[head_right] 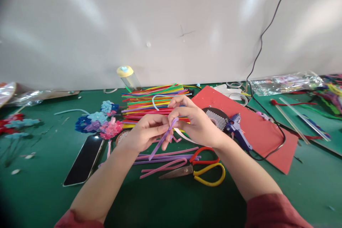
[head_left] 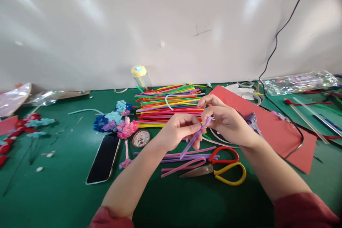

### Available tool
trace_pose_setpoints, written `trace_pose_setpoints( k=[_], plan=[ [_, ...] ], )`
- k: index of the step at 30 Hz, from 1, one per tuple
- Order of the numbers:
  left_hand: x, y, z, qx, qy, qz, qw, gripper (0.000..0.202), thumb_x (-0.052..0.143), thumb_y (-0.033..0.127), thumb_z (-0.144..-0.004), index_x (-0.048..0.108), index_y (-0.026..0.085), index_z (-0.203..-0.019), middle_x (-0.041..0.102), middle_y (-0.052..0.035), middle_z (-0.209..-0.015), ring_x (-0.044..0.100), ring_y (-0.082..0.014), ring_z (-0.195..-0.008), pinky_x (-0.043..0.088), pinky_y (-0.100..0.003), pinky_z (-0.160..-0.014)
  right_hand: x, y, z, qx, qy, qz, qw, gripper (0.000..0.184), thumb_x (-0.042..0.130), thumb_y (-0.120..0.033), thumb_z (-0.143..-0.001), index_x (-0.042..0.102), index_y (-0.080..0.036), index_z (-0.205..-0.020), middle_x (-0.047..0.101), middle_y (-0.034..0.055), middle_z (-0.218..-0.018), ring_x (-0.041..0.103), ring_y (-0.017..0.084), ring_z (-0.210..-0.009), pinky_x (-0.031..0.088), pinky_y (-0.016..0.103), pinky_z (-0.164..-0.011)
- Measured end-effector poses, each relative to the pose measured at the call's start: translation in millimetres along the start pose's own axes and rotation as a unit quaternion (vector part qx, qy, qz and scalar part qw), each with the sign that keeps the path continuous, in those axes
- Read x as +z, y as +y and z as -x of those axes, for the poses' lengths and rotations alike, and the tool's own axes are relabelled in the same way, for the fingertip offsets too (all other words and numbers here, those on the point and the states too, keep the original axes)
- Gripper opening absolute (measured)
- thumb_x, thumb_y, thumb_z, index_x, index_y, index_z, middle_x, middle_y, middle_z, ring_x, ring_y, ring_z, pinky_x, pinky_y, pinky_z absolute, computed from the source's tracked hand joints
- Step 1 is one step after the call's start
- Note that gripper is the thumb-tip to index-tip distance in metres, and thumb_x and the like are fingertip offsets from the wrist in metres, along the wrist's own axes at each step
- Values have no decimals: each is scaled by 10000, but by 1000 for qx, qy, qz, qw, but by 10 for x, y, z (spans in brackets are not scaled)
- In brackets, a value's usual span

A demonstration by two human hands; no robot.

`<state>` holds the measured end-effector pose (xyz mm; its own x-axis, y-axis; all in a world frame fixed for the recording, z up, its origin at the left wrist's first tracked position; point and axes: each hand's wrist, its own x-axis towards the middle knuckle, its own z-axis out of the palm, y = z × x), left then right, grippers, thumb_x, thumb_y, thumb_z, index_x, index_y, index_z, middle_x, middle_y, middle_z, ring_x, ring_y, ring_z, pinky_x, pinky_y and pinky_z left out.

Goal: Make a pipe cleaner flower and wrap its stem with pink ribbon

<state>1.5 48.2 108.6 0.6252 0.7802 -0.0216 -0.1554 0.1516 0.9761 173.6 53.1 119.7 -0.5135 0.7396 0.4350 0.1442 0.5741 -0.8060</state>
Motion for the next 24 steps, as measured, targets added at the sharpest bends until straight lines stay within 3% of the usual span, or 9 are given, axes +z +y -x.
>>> trace_pose_setpoints(
  k=[3,6,7,11,12,14,16,19,24],
  plan=[
    [-4,-32,-23,17,5,-17,1000,204,558,312,-783,520,145,-671,548,11,-541,523,-80,-380,419,-201,-381,-13,3,0,-8,-7,19,1000,135,454,-166,-850,528,-202,-743,417,62,-1023,478,177,-1018,466,361,-827],
    [1,-33,-5,146,112,-233,955,185,484,242,-830,503,155,-668,547,12,-528,544,-91,-439,455,-212,-451,-31,33,-4,-2,9,51,999,91,537,-287,-821,541,-210,-869,445,81,-1068,426,224,-1115,437,401,-891],
    [0,-31,6,207,158,-338,904,171,467,204,-835,511,155,-677,562,3,-545,562,-101,-481,462,-219,-482,-34,48,-5,9,18,54,998,167,562,-327,-804,537,-212,-922,449,89,-1089,421,235,-1125,438,406,-890],
    [-28,-42,35,389,241,-654,602,103,482,78,-800,573,127,-786,631,-55,-674,604,-153,-644,470,-256,-587,-9,108,-8,51,58,54,996,218,588,-344,-784,540,-212,-950,460,97,-1107,432,241,-1135,458,402,-867],
    [-38,-48,36,407,233,-688,554,99,496,67,-790,579,115,-812,639,-63,-690,606,-159,-652,473,-262,-597,6,117,-9,55,65,57,995,186,589,-325,-783,549,-210,-924,466,95,-1099,433,239,-1138,457,405,-871],
    [-55,-58,30,426,211,-719,507,95,519,60,-778,586,95,-836,647,-68,-695,605,-160,-636,481,-267,-600,39,125,-12,52,75,65,994,122,586,-280,-783,563,-205,-876,478,90,-1087,435,236,-1142,449,415,-885],
    [-65,-63,23,432,194,-727,498,85,530,60,-775,589,86,-831,651,-67,-688,606,-158,-617,488,-267,-592,64,122,-15,38,86,77,993,68,576,-237,-783,571,-201,-841,482,85,-1085,441,231,-1139,427,431,-914],
    [-66,-71,20,431,190,-710,524,89,512,71,-791,588,96,-831,661,-70,-711,623,-161,-646,503,-268,-609,79,106,-18,13,96,101,990,20,557,-200,-789,571,-201,-802,477,80,-1087,432,231,-1151,390,449,-953],
    [-39,-51,37,395,192,-611,659,120,474,91,-812,584,137,-796,671,-58,-739,636,-144,-694,508,-240,-625,70,62,-14,-16,86,132,987,56,508,-176,-818,536,-205,-779,466,89,-1090,422,238,-1153,392,451,-942]
  ],
)
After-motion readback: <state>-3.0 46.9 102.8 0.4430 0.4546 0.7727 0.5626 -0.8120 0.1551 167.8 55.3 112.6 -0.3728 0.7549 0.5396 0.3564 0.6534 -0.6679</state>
